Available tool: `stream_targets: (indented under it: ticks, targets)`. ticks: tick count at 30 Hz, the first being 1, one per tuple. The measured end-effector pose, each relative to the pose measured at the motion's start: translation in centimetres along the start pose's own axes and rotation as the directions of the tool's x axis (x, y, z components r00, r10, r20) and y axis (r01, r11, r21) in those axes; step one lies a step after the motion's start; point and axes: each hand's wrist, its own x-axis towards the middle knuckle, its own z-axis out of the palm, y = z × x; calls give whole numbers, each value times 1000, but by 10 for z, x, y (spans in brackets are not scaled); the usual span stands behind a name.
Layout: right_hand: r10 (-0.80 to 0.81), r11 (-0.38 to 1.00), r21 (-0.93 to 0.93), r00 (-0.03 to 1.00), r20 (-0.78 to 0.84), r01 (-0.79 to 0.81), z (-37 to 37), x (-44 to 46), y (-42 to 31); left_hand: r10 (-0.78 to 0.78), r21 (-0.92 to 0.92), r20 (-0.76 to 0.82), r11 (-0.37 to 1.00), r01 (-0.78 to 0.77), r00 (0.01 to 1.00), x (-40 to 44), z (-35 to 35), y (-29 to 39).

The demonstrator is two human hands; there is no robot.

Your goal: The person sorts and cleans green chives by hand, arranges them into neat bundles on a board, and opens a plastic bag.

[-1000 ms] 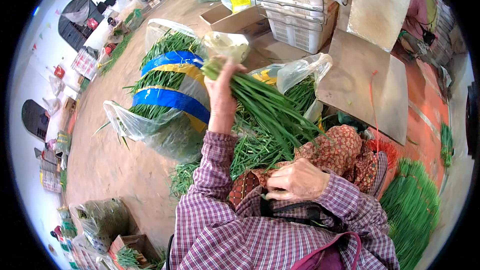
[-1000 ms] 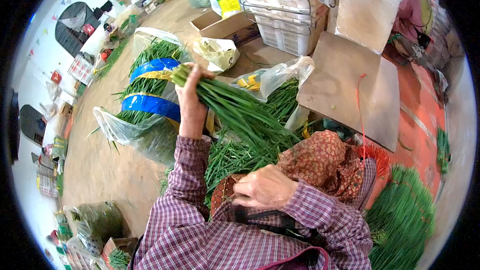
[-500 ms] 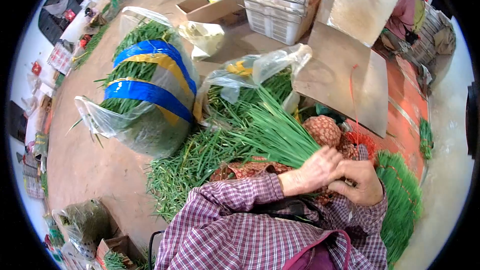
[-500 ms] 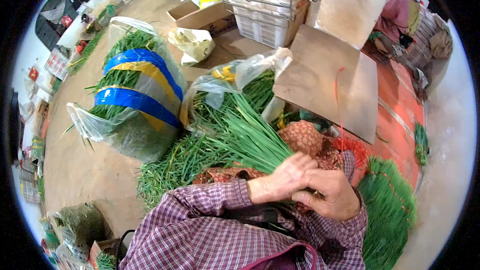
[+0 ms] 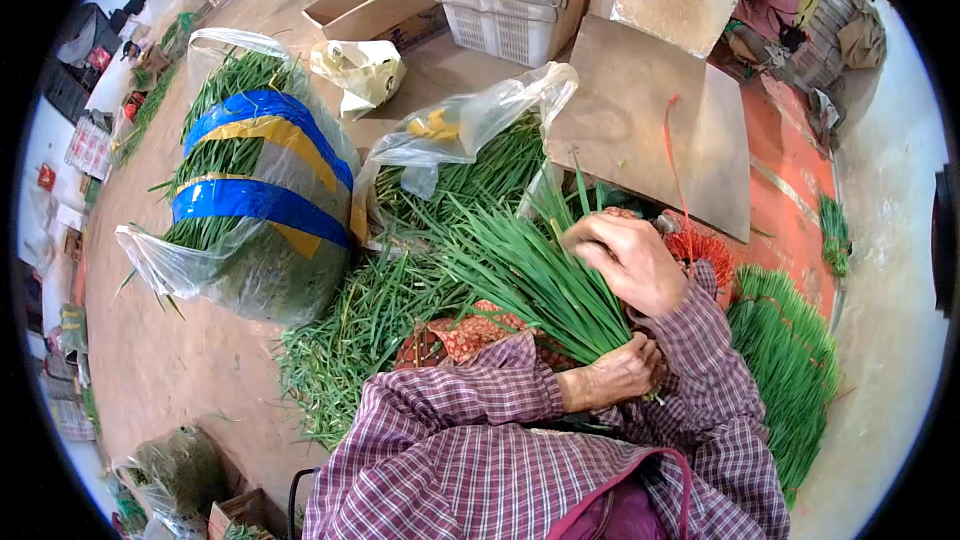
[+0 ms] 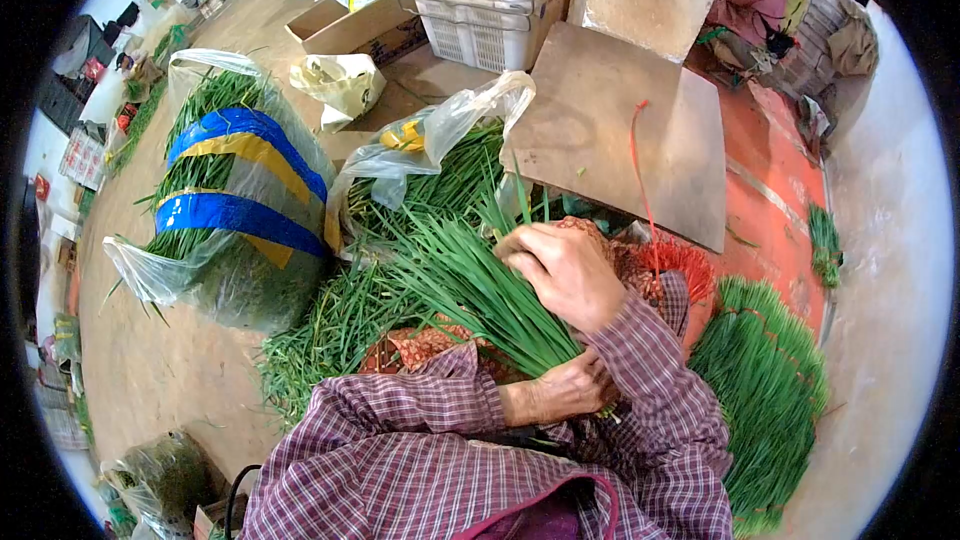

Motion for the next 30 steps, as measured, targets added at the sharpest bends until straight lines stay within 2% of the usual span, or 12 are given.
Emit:
stream_targets:
  ticks: [3,5,7,11,13,17,20,23,25,27,29,30]
  targets:
    - [97,995,-2,994,42,-97,10,20,12,6,30,-90,1000,-3,996,0,0,-1]
    - [78,996,-38,996,38,-76,11,31,22,6,34,-79,999,-4,997,-1,-3,-2]
    - [191,955,-251,974,120,-156,8,40,23,9,37,-69,999,-6,998,-1,-5,-2]
    - [292,909,-386,901,321,-158,8,43,34,-2,-20,26,1000,3,1000,-1,-6,0]
    - [289,918,-358,907,306,-171,11,37,41,-10,-30,24,1000,10,1000,-2,-6,1]
    - [249,952,-229,949,195,-202,6,19,42,-37,-157,-5,987,36,999,-2,-15,-5]
    - [148,988,-28,988,-34,-149,-4,6,28,-72,-239,-100,970,46,992,0,-25,-11]
    - [257,953,223,940,-226,-207,-7,-12,22,-123,-275,-148,958,78,981,1,-34,-13]
    - [326,910,321,931,-161,-263,-13,-22,14,-111,-263,-107,962,79,988,1,-40,-15]
    - [507,687,638,859,-76,-349,-14,-31,11,-103,-249,-136,966,67,985,1,-37,-15]
    - [488,679,653,870,-61,-335,-9,-39,17,-95,-233,-165,971,54,982,1,-32,-16]
    - [524,557,776,850,-52,-295,-5,-44,20,-80,-231,-180,972,37,980,1,-31,-16]
